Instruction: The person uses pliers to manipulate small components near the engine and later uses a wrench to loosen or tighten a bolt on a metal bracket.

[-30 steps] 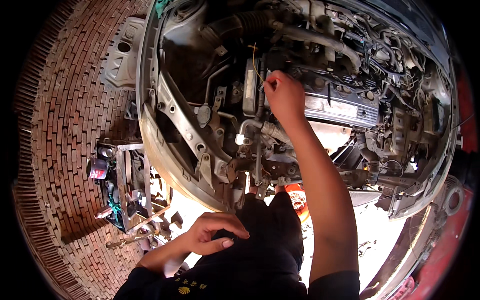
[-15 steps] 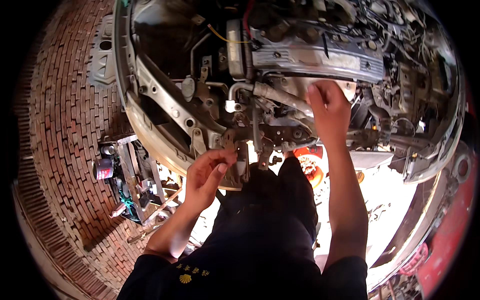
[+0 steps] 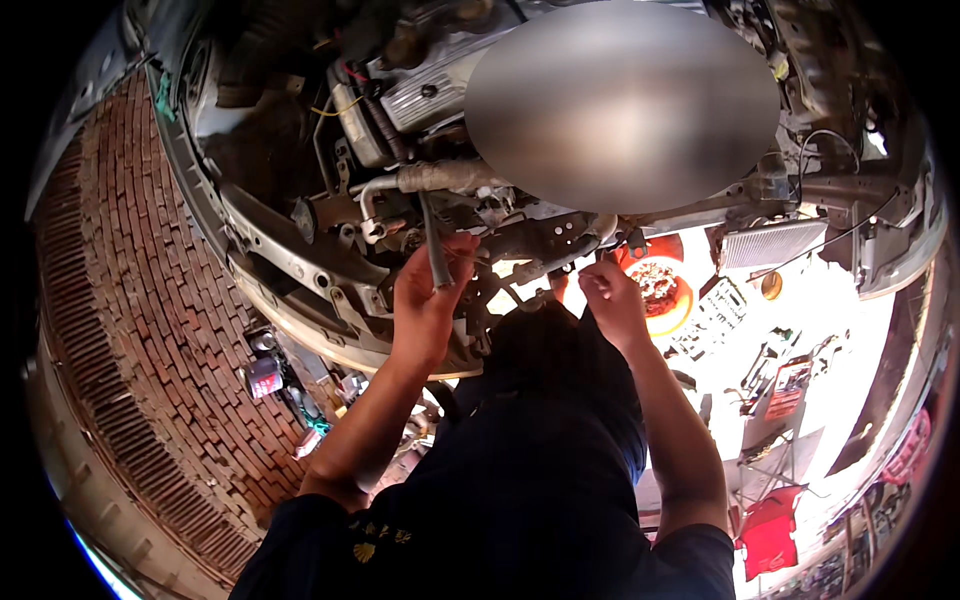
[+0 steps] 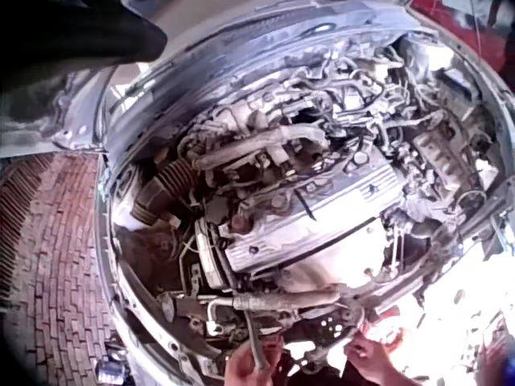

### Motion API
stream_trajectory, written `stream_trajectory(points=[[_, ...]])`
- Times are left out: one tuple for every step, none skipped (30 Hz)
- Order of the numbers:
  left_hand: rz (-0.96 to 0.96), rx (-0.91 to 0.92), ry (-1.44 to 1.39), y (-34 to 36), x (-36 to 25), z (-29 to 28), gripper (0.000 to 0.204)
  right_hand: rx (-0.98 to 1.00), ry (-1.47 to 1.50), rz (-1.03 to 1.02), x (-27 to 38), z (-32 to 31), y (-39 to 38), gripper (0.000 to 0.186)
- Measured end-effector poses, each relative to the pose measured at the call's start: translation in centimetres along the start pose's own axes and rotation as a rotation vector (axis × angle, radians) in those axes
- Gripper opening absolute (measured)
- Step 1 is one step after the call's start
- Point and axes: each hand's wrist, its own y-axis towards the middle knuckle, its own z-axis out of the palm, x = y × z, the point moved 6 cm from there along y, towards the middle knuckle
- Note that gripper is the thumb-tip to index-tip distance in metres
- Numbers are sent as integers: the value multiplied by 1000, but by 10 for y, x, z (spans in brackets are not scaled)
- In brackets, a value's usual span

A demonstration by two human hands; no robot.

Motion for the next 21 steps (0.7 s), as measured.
stream_trajectory(points=[[-7,-5,22,7,1,4,26,23,24,-16,-5,9,7,18],[-15,-15,45,12,1,6,23,46,108,-27,0,21,14,19],[16,-28,25,18,-1,11,20,65,190,-35,4,30,20,20],[47,-40,5,23,-2,16,16,104,192,-68,-1,37,28,23],[35,-37,27,28,-2,21,16,100,215,-56,-3,45,36,23],[42,-45,13,33,0,24,17,139,381,-104,2,55,44,24],[50,-52,-2,37,3,27,18,175,546,-152,9,64,48,25],[65,-49,3,38,2,27,16,211,610,-74,12,70,52,26],[55,-45,21,41,5,26,16,205,628,-66,16,73,55,26],[45,-53,185,43,6,23,16,241,749,-45,20,78,59,25],[36,-58,350,47,7,22,15,276,871,-26,18,83,63,25],[37,-60,406,50,5,25,14,306,870,-117,14,88,66,33],[27,-52,423,53,11,24,14,295,888,-110,7,89,68,33],[58,-37,458,55,16,23,14,349,907,-143,10,90,68,34],[88,-20,493,58,19,23,13,400,924,-176,11,93,67,34],[107,11,571,62,21,24,14,402,933,-147,1,101,65,38],[46,8,591,62,22,26,16,327,960,-178,13,98,65,27],[-4,-2,582,60,25,20,17,351,1025,-191,21,99,64,29],[-55,-12,572,59,28,14,19,374,1090,-204,24,101,64,31],[-76,-6,618,60,27,16,17,374,1008,-215,21,105,66,32],[-80,-8,632,60,27,16,17,381,980,-242,19,108,66,30]])
